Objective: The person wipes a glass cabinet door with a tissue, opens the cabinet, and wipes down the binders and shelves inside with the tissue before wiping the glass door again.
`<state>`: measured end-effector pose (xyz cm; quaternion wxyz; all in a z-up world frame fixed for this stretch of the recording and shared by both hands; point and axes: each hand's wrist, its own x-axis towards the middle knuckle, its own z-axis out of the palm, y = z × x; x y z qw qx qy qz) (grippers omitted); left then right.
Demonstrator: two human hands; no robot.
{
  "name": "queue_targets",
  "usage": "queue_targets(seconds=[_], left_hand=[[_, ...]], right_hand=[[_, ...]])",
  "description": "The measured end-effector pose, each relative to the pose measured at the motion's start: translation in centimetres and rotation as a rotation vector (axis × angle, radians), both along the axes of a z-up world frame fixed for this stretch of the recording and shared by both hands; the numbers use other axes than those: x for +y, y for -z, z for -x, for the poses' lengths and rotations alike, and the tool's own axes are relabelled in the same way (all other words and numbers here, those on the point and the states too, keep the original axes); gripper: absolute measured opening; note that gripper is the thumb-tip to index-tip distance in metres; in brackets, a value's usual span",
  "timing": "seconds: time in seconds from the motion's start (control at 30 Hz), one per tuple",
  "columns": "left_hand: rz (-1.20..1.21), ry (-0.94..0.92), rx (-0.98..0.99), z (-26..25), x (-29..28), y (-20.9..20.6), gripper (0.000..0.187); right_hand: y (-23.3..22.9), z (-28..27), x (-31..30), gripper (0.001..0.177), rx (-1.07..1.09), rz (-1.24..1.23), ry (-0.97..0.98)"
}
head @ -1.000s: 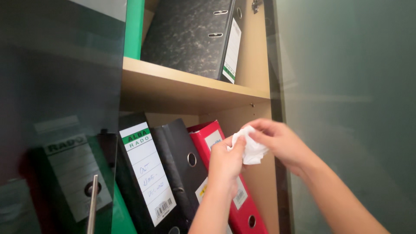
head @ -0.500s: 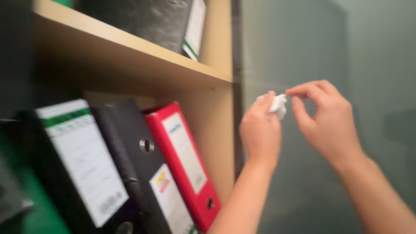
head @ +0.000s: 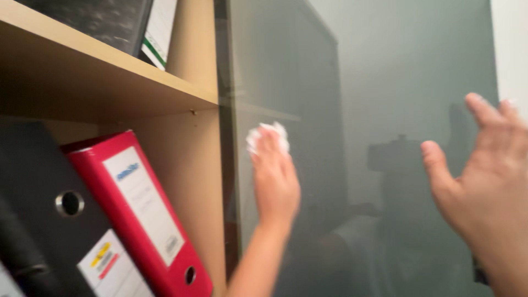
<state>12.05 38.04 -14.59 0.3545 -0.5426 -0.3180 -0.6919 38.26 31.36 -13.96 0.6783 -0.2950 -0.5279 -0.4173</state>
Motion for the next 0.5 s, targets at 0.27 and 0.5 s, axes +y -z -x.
queue_targets(seconds=[0.27,0.5], left_hand=[[-0.086,-0.161,0.185,-7.2,0.1,-2.0,0.055],[-0.131,-0.176,0.336,-4.3,0.5,-1.7,0.051]], right_hand=[[0.3,1.3,0.1,0.057,0.065,0.102,0.131],[0.8,0.5,2.6,0.055,0.068,0.147,0.066]])
